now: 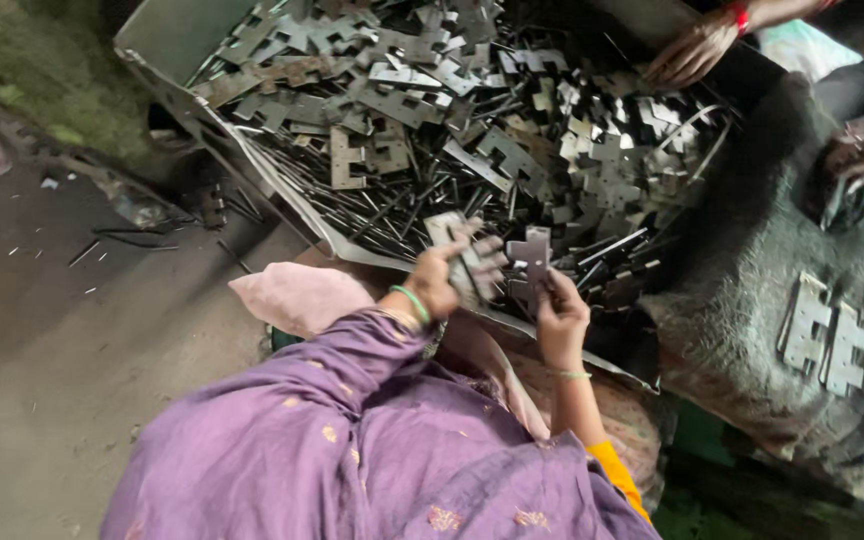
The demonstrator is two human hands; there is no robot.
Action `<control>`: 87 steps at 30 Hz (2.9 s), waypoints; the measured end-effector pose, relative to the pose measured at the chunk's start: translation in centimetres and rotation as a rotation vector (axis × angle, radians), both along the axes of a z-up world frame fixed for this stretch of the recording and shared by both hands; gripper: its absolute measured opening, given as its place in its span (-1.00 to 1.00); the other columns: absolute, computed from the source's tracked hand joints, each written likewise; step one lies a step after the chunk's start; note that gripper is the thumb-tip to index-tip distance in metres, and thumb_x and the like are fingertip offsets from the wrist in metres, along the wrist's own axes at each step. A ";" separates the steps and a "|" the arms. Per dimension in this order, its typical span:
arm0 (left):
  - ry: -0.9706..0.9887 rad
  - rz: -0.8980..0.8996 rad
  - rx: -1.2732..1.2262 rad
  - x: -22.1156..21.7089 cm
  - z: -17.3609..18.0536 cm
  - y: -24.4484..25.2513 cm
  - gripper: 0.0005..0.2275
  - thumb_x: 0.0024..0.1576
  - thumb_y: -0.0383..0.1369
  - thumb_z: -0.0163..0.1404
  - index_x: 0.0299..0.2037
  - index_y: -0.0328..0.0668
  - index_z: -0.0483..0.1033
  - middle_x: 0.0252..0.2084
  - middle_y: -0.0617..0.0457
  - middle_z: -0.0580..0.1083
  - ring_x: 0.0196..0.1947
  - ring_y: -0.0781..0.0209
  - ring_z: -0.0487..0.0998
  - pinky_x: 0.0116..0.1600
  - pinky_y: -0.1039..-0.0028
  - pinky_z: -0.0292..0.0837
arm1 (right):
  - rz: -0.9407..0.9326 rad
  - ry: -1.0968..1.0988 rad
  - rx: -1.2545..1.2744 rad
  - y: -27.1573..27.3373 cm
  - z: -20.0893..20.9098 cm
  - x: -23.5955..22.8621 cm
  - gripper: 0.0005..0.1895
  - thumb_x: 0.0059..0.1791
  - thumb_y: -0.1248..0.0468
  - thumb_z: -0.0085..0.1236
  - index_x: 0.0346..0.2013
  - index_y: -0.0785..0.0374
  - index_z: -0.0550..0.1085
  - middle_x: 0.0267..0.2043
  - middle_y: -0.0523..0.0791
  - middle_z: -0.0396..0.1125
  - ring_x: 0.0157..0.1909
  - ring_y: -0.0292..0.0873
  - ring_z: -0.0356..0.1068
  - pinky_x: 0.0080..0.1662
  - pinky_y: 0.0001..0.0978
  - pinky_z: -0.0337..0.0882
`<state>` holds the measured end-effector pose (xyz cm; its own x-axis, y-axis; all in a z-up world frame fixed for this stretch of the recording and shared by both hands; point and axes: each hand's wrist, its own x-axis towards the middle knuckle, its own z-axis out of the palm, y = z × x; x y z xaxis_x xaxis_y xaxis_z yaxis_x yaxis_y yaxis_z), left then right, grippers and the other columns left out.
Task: The person sorts small metal parts from a large bin, picking up pieces with both hands and moving them around within the bin. The person occasionally shifts the bin's position and continues handling the parts.
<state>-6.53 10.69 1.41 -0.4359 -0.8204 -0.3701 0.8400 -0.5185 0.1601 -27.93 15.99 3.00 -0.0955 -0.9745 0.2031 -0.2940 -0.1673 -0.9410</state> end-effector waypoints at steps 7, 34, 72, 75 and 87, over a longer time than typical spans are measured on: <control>-0.177 -0.122 -0.087 -3.9 0.5 2.4 -0.57 0.29 0.02 0.04 0.01 -0.26 0.44 -0.15 -0.06 0.50 -0.13 0.04 0.51 -0.07 0.18 0.46 | 0.308 0.517 -0.231 2.2 4.3 4.6 -0.32 -0.17 0.43 0.20 0.27 0.41 0.36 0.12 0.29 0.38 0.10 0.16 0.42 0.05 -0.24 0.45; -2.412 0.409 -0.776 17.3 -12.1 -4.1 -0.49 0.03 -0.42 0.26 0.15 -0.28 0.31 0.34 -0.21 0.19 0.25 -0.22 0.33 0.29 0.01 0.32 | -0.285 1.007 -0.266 -0.4 2.9 -6.0 -0.79 -0.20 0.36 0.10 -0.28 0.30 0.50 -0.12 0.08 0.37 0.06 0.15 0.36 0.10 0.00 0.38; -2.680 0.524 -0.600 38.7 -2.3 22.7 -0.59 0.06 -0.53 0.10 0.16 -0.16 0.46 0.17 -0.15 0.41 0.21 -0.16 0.42 0.25 0.11 0.40 | -0.126 0.928 -0.112 1.1 -0.3 -3.1 -0.83 0.01 0.23 0.12 -0.27 0.26 0.58 -0.31 0.06 0.48 -0.23 0.16 0.47 -0.10 -0.02 0.45; -2.758 0.449 -0.224 43.6 -3.3 29.3 -0.62 0.10 -0.53 0.10 0.15 -0.17 0.48 0.16 -0.13 0.43 0.19 -0.11 0.44 0.25 0.16 0.42 | -0.135 0.904 -0.114 0.8 -1.6 -3.7 -0.80 0.01 0.21 0.13 -0.21 0.26 0.60 -0.24 0.08 0.49 -0.19 0.16 0.48 -0.09 -0.05 0.45; -2.584 1.108 -0.507 39.4 1.7 22.9 -0.76 0.18 -0.53 0.18 0.04 -0.24 0.52 0.09 -0.09 0.48 0.13 -0.06 0.52 0.25 0.28 0.49 | -0.079 0.907 -0.122 0.8 -3.3 -4.8 -0.76 0.03 0.19 0.15 -0.18 0.29 0.63 -0.17 0.11 0.50 -0.15 0.18 0.51 -0.09 -0.08 0.51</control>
<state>32.82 33.64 3.14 0.3668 -0.4763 0.7991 -0.9232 -0.0801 0.3760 -32.77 16.78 -0.28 0.0853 -0.9388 0.3337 -0.9260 -0.1983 -0.3213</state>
